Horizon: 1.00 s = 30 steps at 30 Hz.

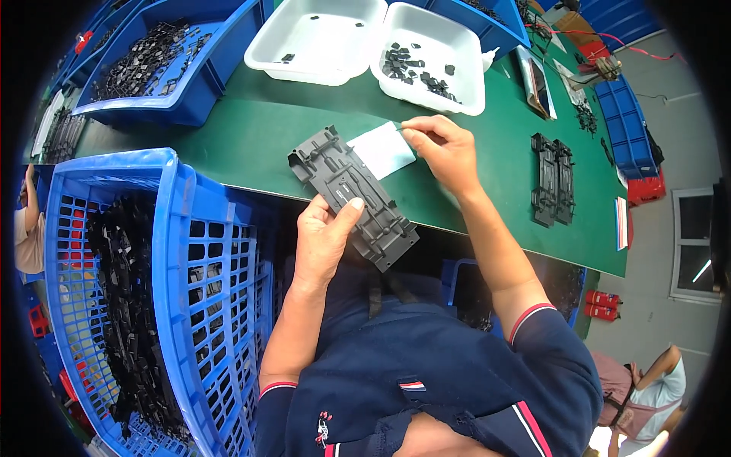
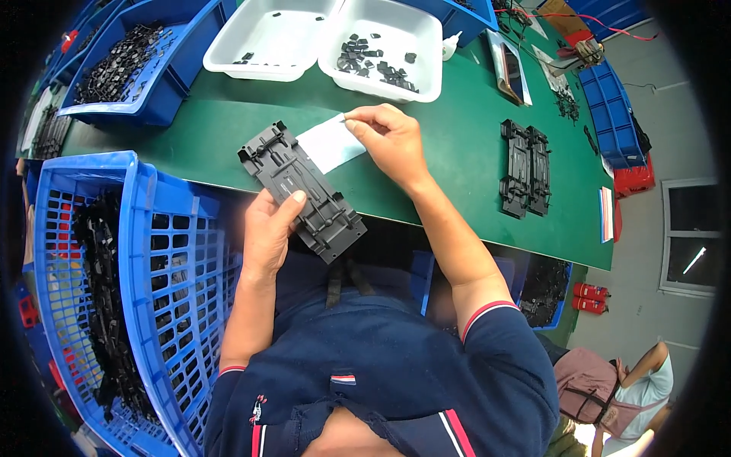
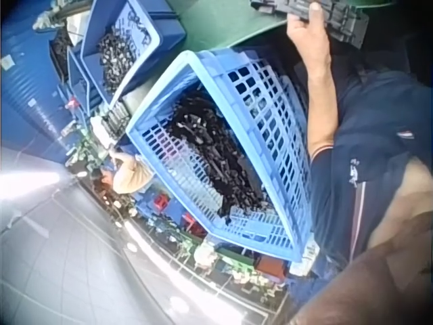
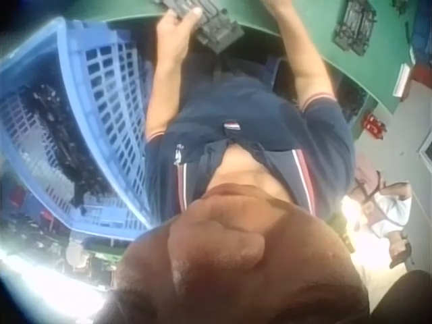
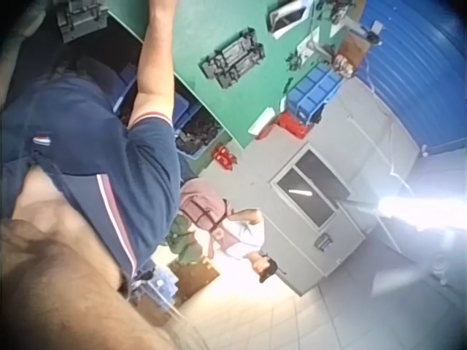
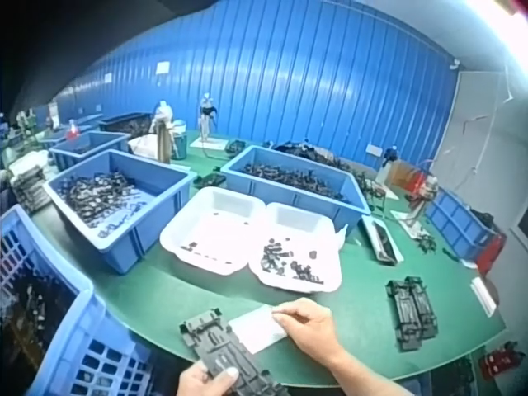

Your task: The person assembles toy car chassis by taking chassis from a crate, picking small components from a tray, attaching them onto each chassis by hand, and placing the assembled chassis on the table.

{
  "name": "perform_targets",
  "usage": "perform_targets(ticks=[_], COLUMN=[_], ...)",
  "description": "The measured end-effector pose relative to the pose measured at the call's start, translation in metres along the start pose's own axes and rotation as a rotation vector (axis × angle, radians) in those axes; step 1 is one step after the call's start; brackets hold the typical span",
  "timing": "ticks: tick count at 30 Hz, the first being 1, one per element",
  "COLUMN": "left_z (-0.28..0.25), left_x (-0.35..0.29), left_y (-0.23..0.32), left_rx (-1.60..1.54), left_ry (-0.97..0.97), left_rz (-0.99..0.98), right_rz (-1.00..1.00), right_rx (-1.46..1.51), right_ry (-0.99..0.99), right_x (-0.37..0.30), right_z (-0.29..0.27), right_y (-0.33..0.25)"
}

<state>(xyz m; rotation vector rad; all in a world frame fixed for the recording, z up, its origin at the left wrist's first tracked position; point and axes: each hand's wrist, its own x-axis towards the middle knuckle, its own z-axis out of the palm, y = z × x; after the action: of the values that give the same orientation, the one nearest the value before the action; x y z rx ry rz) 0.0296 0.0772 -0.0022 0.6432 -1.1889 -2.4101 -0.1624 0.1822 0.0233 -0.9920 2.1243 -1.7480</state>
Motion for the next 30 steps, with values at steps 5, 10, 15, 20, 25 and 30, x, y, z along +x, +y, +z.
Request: perform_targets(ticks=[5, 10, 15, 20, 25, 30], left_z=[0.004, 0.017, 0.021, 0.019, 0.017, 0.015], left_x=[-0.006, -0.02, -0.034, -0.042, -0.046, -0.05], left_y=[0.001, 0.011, 0.02, 0.018, 0.016, 0.023], left_rx=[0.027, 0.085, 0.115, 0.175, 0.294, 0.469], left_ry=[-0.001, -0.056, -0.134, -0.134, -0.1, -0.151], left_rz=[0.077, 0.134, 0.182, 0.252, 0.283, 0.309], right_rz=[-0.762, -1.007, -1.055, -1.034, -0.979, -0.935], right_rx=[-0.336, -0.375, -0.339, -0.299, -0.268, -0.257], right_ry=[0.051, -0.061, -0.089, -0.123, -0.152, -0.128], right_x=[-0.023, -0.04, -0.046, -0.051, -0.054, -0.059], right_z=[0.004, 0.002, 0.013, 0.021, 0.029, 0.038], right_y=[-0.038, -0.045, -0.054, -0.057, -0.059, -0.064])
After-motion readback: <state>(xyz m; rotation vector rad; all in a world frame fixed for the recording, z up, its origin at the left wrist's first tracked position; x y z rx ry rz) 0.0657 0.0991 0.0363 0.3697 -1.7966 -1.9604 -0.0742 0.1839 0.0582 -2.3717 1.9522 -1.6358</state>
